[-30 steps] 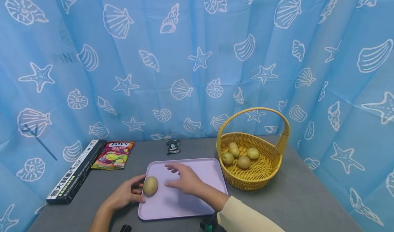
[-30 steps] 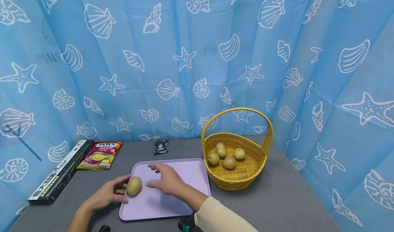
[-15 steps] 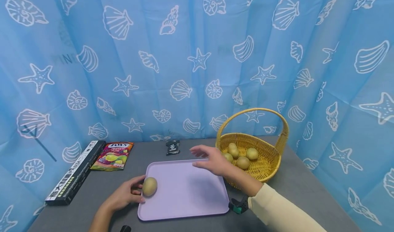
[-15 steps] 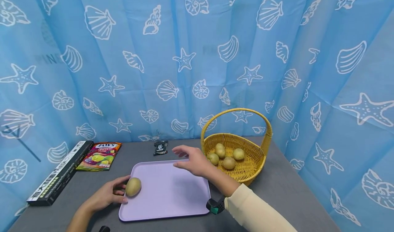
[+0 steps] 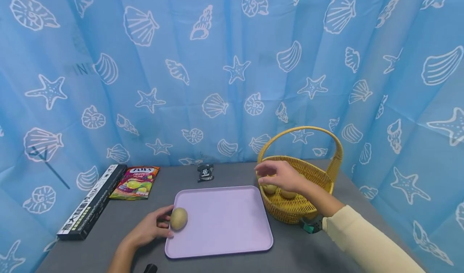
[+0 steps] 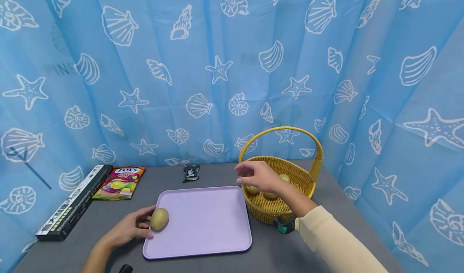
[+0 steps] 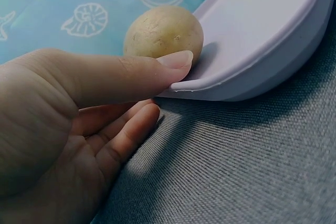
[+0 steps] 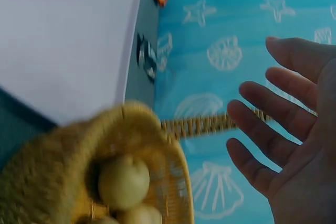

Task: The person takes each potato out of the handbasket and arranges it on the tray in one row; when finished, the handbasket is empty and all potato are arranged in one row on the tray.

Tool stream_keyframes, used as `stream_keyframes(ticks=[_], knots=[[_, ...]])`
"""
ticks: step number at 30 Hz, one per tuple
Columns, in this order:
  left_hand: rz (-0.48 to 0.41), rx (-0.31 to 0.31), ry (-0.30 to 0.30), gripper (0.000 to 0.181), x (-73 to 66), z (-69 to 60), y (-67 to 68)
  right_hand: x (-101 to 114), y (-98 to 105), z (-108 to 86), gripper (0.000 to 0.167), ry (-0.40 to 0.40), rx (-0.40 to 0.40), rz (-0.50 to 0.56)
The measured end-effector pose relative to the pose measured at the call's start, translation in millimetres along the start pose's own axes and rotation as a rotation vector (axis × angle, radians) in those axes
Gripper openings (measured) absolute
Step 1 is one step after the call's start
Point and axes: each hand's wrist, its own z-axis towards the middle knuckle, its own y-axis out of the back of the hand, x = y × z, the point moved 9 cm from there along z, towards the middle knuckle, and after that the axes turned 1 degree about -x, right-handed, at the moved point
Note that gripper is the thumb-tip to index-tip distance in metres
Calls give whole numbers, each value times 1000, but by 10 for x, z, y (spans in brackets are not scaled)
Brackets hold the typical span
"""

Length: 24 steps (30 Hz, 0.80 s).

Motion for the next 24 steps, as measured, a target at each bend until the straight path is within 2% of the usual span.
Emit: stream_keyframes(ticks=[9, 16, 24], knots=[[10, -14, 21, 91, 34, 0, 16, -476, 253, -32, 38, -94, -1, -6], [13, -19, 24, 90, 43, 11, 12, -1003, 352, -36, 47, -254, 2, 18], [10, -21, 32, 91, 59, 25, 13, -1506, 344, -169, 51, -457, 30, -10]])
